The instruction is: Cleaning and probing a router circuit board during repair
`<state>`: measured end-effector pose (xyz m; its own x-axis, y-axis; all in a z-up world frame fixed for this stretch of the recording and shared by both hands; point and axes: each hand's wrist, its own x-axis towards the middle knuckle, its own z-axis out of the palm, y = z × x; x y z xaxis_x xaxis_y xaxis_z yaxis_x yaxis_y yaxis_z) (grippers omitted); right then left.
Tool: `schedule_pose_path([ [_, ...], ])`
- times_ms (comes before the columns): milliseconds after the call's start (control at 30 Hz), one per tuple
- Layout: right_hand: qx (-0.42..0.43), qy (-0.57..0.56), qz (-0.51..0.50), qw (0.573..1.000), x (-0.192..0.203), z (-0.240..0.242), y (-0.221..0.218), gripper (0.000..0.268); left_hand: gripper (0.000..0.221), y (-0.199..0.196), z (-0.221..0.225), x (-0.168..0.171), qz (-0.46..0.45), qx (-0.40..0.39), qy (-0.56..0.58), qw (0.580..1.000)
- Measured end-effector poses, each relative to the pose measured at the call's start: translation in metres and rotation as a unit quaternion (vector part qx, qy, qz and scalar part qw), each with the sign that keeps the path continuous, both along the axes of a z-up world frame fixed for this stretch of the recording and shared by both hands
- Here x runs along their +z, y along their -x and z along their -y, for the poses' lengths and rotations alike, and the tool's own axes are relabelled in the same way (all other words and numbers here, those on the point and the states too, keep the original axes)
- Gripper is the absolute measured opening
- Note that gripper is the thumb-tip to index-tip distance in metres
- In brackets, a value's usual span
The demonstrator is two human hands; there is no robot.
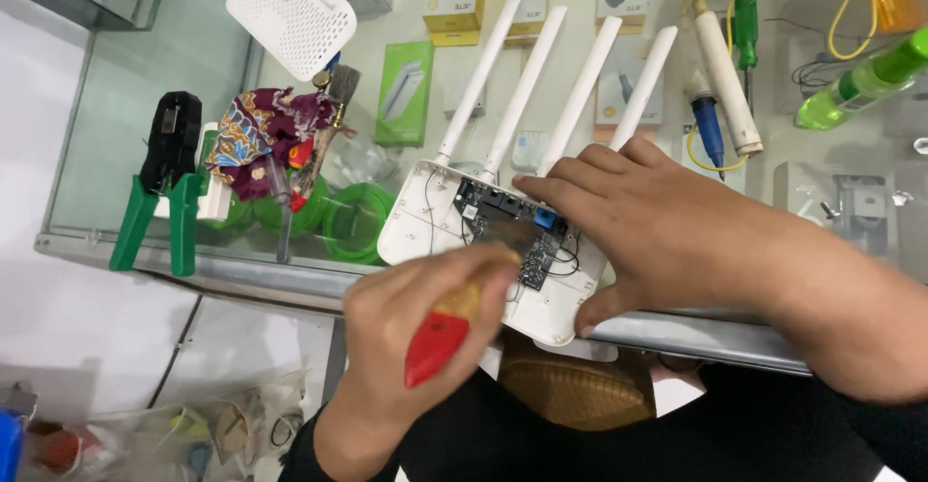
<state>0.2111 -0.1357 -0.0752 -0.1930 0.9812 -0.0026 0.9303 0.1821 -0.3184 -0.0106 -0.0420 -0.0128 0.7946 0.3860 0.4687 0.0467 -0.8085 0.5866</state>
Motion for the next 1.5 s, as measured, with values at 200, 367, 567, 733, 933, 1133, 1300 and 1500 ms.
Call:
schedule_pose_path([
  [200, 0.002, -0.007, 0.007, 1.0, -0.004, -0.002, -0.002, 0.133, 0.022, -0.007, 0.005, -0.023, 0.0, -0.016, -0.1, 0.995],
  [367, -0.006, 0.005, 0.007, 1.0, -0.003, 0.0, -0.002, 0.132, 0.034, -0.006, -0.001, -0.027, -0.003, -0.054, -0.149, 0.987],
  [567, 0.004, -0.004, 0.01, 1.0, -0.006, 0.002, -0.003, 0.133, 0.012, -0.009, 0.005, -0.015, -0.024, -0.063, -0.115, 0.991],
  [733, 0.006, -0.018, 0.004, 1.0, -0.009, 0.0, -0.001, 0.13, 0.006, -0.006, -0.005, -0.005, -0.052, -0.041, -0.022, 0.998],
  [933, 0.002, -0.023, 0.02, 1.0, -0.006, 0.0, -0.001, 0.131, 0.027, 0.011, -0.015, 0.006, -0.188, -0.029, 0.109, 0.976],
  [1133, 0.002, -0.024, 0.019, 1.0, -0.006, 0.001, 0.0, 0.131, 0.024, 0.015, -0.011, 0.003, -0.157, -0.057, 0.163, 0.972],
  [1300, 0.002, 0.008, 0.013, 1.0, -0.002, 0.001, 0.001, 0.131, 0.014, 0.02, -0.01, -0.002, -0.077, -0.017, 0.088, 0.993],
  [1500, 0.005, -0.01, 0.013, 1.0, -0.006, -0.001, 0.001, 0.132, 0.019, 0.035, -0.015, -0.008, -0.077, -0.002, 0.105, 0.991],
])
